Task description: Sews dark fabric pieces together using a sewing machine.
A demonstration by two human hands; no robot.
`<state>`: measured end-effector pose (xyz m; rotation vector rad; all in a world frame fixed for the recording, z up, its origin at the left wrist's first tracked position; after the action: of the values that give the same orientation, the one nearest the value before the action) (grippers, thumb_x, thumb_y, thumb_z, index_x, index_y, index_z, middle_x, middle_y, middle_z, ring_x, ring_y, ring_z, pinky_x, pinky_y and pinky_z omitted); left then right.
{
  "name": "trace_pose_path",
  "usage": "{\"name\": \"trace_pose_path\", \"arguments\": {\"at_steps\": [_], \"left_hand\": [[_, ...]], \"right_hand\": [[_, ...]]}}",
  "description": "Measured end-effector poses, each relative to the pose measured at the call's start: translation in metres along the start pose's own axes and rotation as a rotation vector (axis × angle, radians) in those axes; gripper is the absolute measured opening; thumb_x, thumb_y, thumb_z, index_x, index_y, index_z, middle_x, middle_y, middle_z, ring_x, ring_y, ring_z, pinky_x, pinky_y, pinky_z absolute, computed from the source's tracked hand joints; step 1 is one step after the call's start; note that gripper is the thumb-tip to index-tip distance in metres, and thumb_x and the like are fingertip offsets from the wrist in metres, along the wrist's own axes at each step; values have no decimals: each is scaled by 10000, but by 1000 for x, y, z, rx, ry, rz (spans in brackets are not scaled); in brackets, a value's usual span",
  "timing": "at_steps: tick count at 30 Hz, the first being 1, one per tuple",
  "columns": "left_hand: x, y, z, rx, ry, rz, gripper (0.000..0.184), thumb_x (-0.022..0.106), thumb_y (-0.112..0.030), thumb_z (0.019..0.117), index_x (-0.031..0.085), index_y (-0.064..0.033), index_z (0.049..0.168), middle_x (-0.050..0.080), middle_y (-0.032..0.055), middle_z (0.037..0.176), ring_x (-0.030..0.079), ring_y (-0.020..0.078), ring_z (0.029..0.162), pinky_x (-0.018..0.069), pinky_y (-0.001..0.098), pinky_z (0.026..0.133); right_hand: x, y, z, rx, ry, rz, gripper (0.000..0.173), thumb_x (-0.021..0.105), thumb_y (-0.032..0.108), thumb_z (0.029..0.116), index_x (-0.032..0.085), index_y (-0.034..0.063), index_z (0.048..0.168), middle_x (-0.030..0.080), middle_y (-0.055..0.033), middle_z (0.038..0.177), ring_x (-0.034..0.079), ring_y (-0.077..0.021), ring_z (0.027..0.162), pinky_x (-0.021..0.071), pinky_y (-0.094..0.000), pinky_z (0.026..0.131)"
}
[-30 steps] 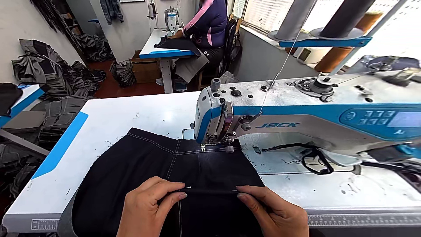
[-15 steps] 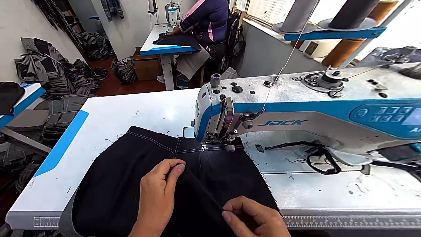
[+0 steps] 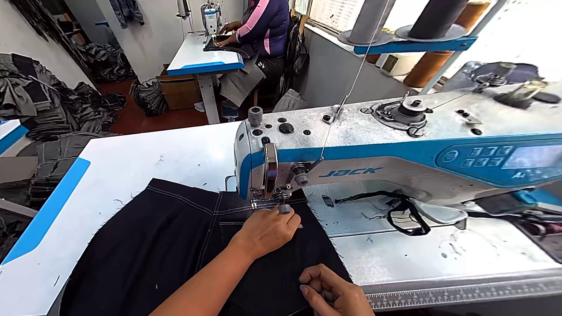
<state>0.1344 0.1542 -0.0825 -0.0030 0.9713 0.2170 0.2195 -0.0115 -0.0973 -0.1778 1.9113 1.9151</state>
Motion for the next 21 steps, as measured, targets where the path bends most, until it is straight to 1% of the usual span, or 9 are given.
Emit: {"name": "trace_pose_path", "arguments": {"at_steps": [2, 4, 6, 12, 15, 17, 18, 19, 21], "left_hand": [[8, 6, 3, -52, 71, -40, 290, 585, -278, 1011, 717, -44, 903, 650, 90, 793, 684, 215, 690, 560, 325, 558], [10, 10, 2, -120, 124, -60, 332, 573, -343, 1018, 701, -50, 928, 636, 87, 812, 679, 210, 694, 551, 332, 547], [11, 13, 0, -172, 132, -73, 352, 564, -371, 1019, 693, -62, 909, 628, 70, 798, 669, 193, 675, 539, 327, 529], [15, 15, -3, -237, 134, -67, 324, 547, -334, 1032, 700, -79, 902, 627, 60, 781, 662, 198, 665, 545, 346, 548], [15, 14, -4, -267, 137, -39, 316, 548, -356, 1035, 708, -93, 963, 625, 54, 799, 652, 191, 651, 531, 334, 525], [11, 11, -1, -260, 111, -40, 254, 578, -328, 1022, 715, -114, 1025, 652, 55, 858, 669, 191, 689, 538, 334, 532], [8, 9, 0, -224, 79, -43, 192, 600, -270, 1010, 717, -118, 1011, 659, 61, 882, 676, 196, 721, 549, 334, 554], [5, 6, 2, -188, 47, -61, 134, 624, -195, 986, 729, -111, 986, 670, 73, 902, 685, 211, 775, 565, 341, 613], [4, 3, 3, -148, 17, -56, 116, 632, -141, 972, 730, -90, 938, 666, 78, 882, 681, 225, 824, 573, 344, 696]], "right_hand": [[-2, -5, 2, 22, 33, 32, 145, 615, 42, 943, 675, -2, 1068, 658, 9, 679, 589, -30, 495, 515, -206, 469], [-3, -5, 3, 69, 53, 79, 136, 618, 40, 947, 672, 11, 1068, 671, 25, 681, 605, -26, 491, 532, -211, 462], [-3, -5, 3, 95, 56, 92, 142, 621, 37, 943, 673, 4, 1071, 675, 26, 678, 618, -32, 496, 543, -216, 469], [-7, -3, 4, 142, 59, 117, 142, 628, 24, 945, 671, -3, 1078, 683, 24, 681, 638, -36, 504, 565, -222, 476], [-9, -3, 6, 179, 59, 146, 153, 636, 18, 945, 671, -2, 1092, 690, 24, 680, 652, -50, 503, 576, -233, 470], [-9, -4, 7, 197, 65, 152, 155, 641, 19, 941, 671, 0, 1092, 691, 27, 676, 654, -53, 500, 577, -233, 469], [-9, -4, 8, 203, 66, 154, 155, 643, 20, 939, 671, 0, 1090, 689, 29, 673, 653, -54, 497, 577, -232, 465], [-9, -4, 8, 207, 68, 154, 154, 644, 20, 938, 669, 1, 1089, 686, 32, 668, 652, -54, 493, 576, -232, 461], [-9, -3, 9, 218, 74, 156, 155, 644, 18, 938, 664, 8, 1091, 681, 40, 663, 650, -53, 489, 576, -232, 456]]}}
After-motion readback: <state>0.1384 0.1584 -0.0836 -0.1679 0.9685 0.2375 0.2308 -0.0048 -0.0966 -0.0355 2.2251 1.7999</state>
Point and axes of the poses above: each hand's wrist, its own z-axis towards the middle knuckle, its own x-axis out of the palm, y = z × x, the point moved 4 cm from there along z, towards the middle knuckle
